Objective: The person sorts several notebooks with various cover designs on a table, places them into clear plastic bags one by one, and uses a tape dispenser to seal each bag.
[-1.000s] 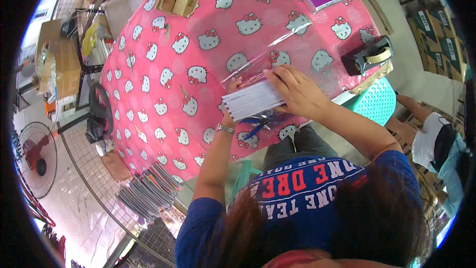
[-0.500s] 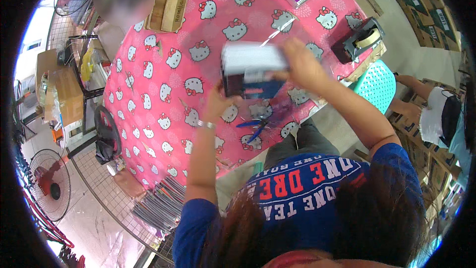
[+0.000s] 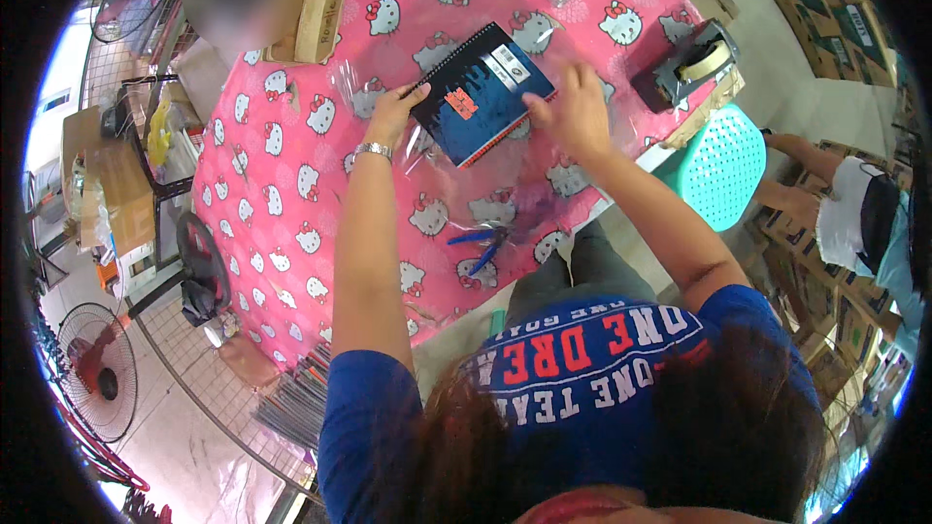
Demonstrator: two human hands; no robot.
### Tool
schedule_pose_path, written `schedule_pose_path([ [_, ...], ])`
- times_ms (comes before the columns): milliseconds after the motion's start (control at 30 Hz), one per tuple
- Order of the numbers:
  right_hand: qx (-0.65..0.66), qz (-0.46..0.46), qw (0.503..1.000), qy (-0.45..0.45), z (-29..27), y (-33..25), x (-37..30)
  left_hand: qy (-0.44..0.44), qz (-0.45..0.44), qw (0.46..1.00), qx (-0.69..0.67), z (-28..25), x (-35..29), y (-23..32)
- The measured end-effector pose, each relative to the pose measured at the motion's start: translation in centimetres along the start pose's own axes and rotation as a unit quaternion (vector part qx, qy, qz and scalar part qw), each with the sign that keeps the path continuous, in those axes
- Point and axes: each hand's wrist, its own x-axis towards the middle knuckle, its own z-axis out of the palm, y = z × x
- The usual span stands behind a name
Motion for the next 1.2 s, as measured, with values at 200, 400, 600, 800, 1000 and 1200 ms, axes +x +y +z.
schedule_pose_path([
  [200,-0.03,-0.433,0.833,-0.343,3.7,2.6,-8.7,0.017,0.013,0.999,-0.042,-0.5,-0.5,-0.9],
  [400,-0.245,-0.317,0.722,-0.564,4.5,1.0,-6.5,0.347,0.303,0.863,0.207,7.7,-11.0,-5.1],
  [600,-0.093,-0.444,0.77,-0.449,6.2,0.9,-8.4,0.308,0.176,0.803,0.478,14.6,-22.8,-17.5],
  [800,-0.171,-0.326,0.723,-0.585,6.1,-1.4,-5.9,0.33,0.173,0.873,0.313,13.4,-23.2,-21.3],
  [1000,-0.142,-0.257,0.769,-0.568,7.4,-0.4,-4.5,0.322,0.248,0.823,0.397,13.9,-23.3,-21.8],
  [1200,-0.165,-0.242,0.811,-0.507,7.0,-0.4,-6.9,0.35,0.266,0.802,0.404,14.2,-22.7,-18.2],
])
